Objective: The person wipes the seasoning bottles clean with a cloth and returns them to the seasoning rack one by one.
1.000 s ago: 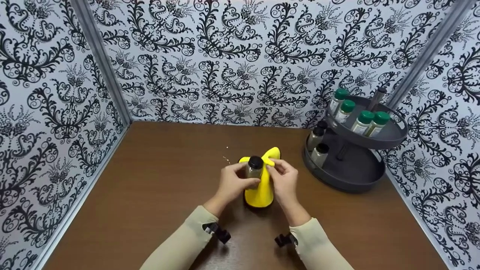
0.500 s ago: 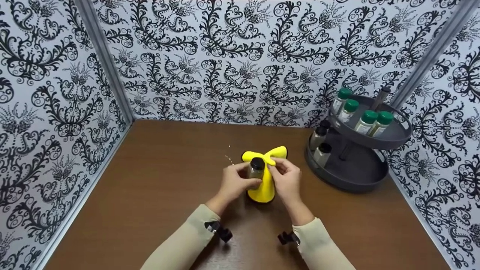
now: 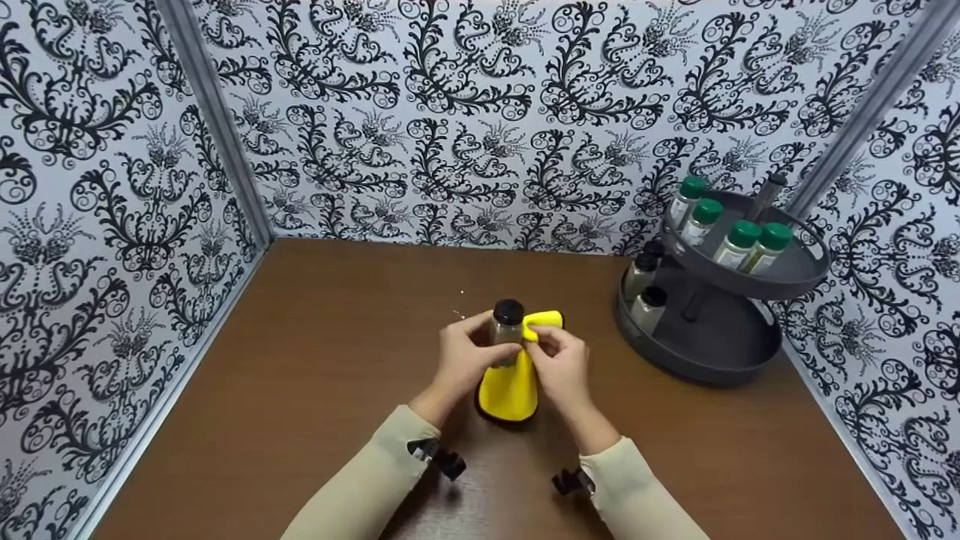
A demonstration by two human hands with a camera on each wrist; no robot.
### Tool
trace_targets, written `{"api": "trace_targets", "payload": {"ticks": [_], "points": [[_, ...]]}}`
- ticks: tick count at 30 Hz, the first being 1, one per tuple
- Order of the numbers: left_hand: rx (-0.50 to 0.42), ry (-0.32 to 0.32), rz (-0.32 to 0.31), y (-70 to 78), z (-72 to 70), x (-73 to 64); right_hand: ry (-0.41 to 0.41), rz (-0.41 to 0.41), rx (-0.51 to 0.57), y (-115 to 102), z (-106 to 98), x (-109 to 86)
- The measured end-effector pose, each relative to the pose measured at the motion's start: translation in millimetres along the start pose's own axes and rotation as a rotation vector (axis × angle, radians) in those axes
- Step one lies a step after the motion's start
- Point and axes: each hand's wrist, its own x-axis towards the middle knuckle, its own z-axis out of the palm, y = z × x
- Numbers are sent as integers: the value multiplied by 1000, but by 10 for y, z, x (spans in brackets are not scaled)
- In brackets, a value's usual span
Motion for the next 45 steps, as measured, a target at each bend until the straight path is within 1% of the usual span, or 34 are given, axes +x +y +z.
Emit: {"api": "trace_targets", "payload": {"ticks": [5,9,12,15,23,31,35,39,45], "points": [[-10,27,2,62,-7,8,-29,24,-50,33,16,-26],[-26,61,-3,104,-16,14,-49,53,-57,44,30,-36],[-43,70,-14,115,-21,15,-56,65,-55,32,35,-42],[-52,61,-13,107,-23,11,-50,66,-51,11,33,-45],[-40,45,16,76,-18,-1,-31,51,-64,-17,31,-50],[-45,32,11,44,7,9,-18,25,-70,-63,6,-53],[-7,19,26,28,20,0,2,21,-33,-95,-20,-38],[33,-12,35,17,36,-20,45,28,9,-155,-48,-27],[66,-28,6,-4,44,-34,86,25,39,-243,-71,-25]]}}
